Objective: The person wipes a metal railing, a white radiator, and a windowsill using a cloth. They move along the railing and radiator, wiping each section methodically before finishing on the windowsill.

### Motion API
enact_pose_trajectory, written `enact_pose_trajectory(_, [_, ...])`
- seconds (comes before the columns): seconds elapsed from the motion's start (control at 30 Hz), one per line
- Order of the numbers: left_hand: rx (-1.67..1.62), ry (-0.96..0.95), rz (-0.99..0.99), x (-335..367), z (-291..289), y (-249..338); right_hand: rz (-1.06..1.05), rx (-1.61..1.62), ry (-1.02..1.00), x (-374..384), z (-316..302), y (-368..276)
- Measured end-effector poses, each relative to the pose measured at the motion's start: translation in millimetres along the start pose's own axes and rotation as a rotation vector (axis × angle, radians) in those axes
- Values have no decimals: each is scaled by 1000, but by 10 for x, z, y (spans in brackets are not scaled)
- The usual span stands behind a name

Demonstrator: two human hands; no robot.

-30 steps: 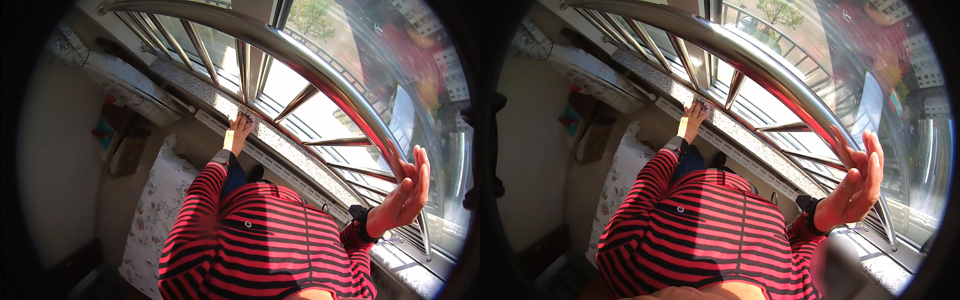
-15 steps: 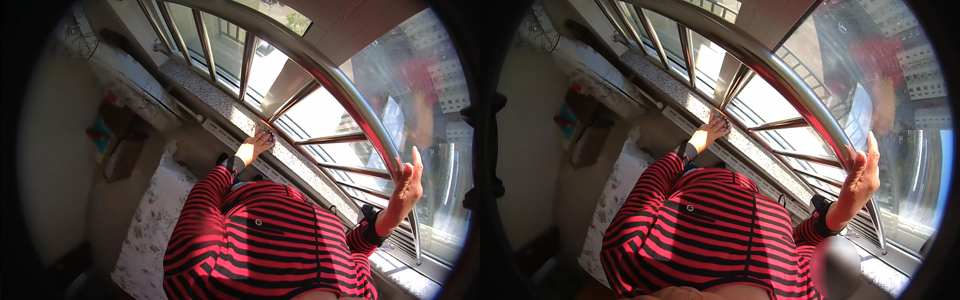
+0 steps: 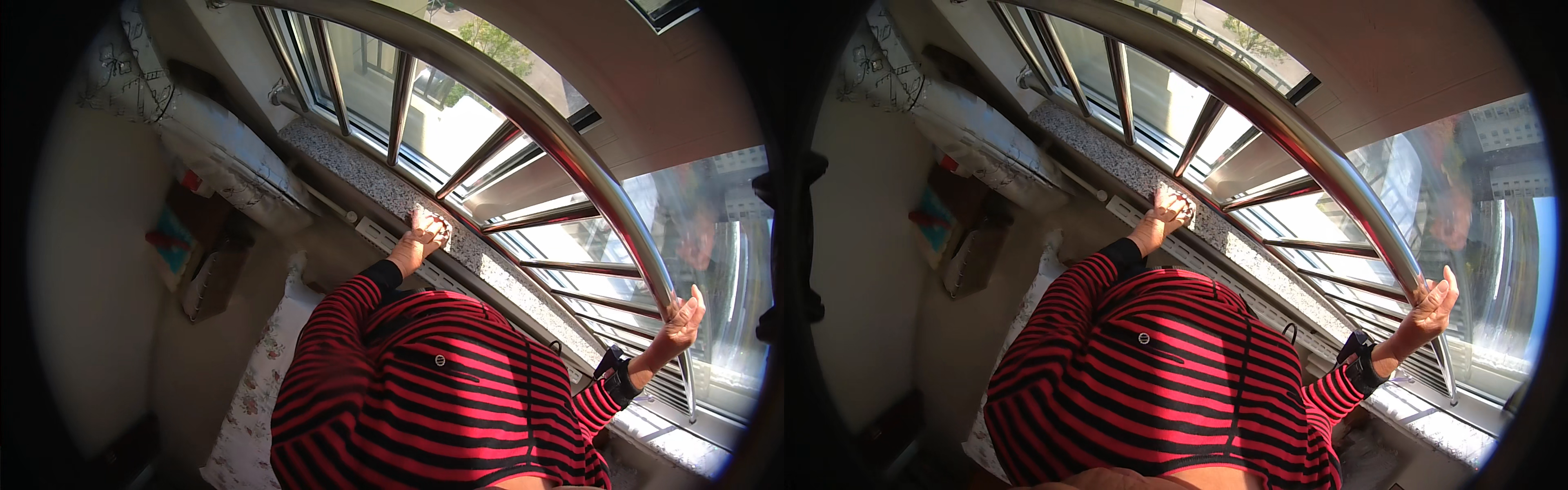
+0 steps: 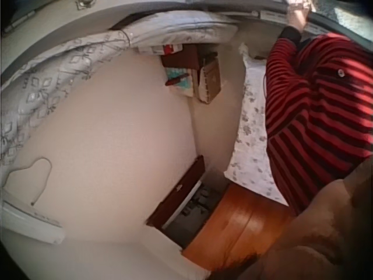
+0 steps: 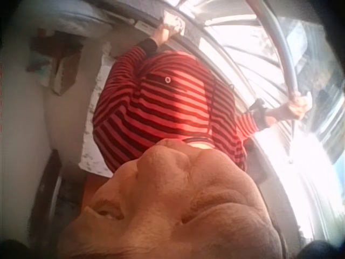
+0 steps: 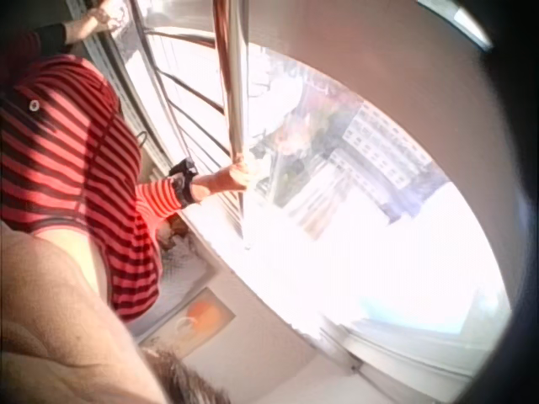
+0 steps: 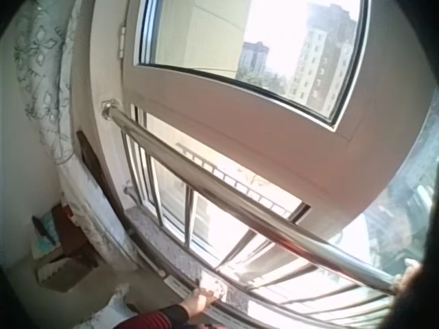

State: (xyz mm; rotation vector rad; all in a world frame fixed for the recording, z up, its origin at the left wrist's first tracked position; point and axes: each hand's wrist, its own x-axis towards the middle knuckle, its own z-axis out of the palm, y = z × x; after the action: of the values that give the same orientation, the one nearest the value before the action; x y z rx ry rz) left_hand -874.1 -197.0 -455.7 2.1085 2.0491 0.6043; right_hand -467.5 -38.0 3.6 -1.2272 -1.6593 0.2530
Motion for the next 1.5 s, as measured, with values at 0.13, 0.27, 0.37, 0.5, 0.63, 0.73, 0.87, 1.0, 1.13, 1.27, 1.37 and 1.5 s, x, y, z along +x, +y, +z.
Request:
enact_pose_trajectory(0.13, [37, 152, 115, 7, -198, -473, -40, -36, 40, 13, 0, 21])
enact_pose_trajectory(0.27, [227, 66, -207, -214, -722, -1378, -75, -112, 54, 32, -40, 51])
enact_pose_trajectory(0.37, [231, 115, -513, -249, -998, -1892, -46, -106, 52, 31, -67, 73])
enact_pose_trajectory(0.5, [266, 199, -505, -145, -933, -1822, -24, -120, 48, 48, -95, 85])
enact_pose_trajectory(0.63, [213, 97, -143, -210, -743, -1546, -19, -117, 60, 70, -99, 86])
enact_pose_trajectory(0.73, [207, 181, -32, -311, -878, -1926, -19, -149, 89, 69, -106, 78])
enact_pose_trajectory(0.87, [429, 243, -295, -377, -1317, -2873, 32, -164, 79, 67, -122, 57])
enact_pose_trajectory(1.0, [429, 228, -679, -328, -1470, -3123, 32, -176, 81, 80, -145, 57])
enact_pose_trajectory(1.13, [402, 196, -445, -324, -1196, -2526, -3, -262, 87, 90, -166, 92])
enact_pose_trajectory(1.27, [296, 118, -208, -408, -1250, -2537, -13, -332, 89, 94, -202, 127])
enact_pose_trajectory(1.37, [465, 96, -242, -340, -1458, -3036, -29, -378, 68, 103, -238, 137])
enact_pose_trajectory(1.5, [416, 85, -694, -82, -1559, -3442, 91, -212, 122, 108, -232, 149])
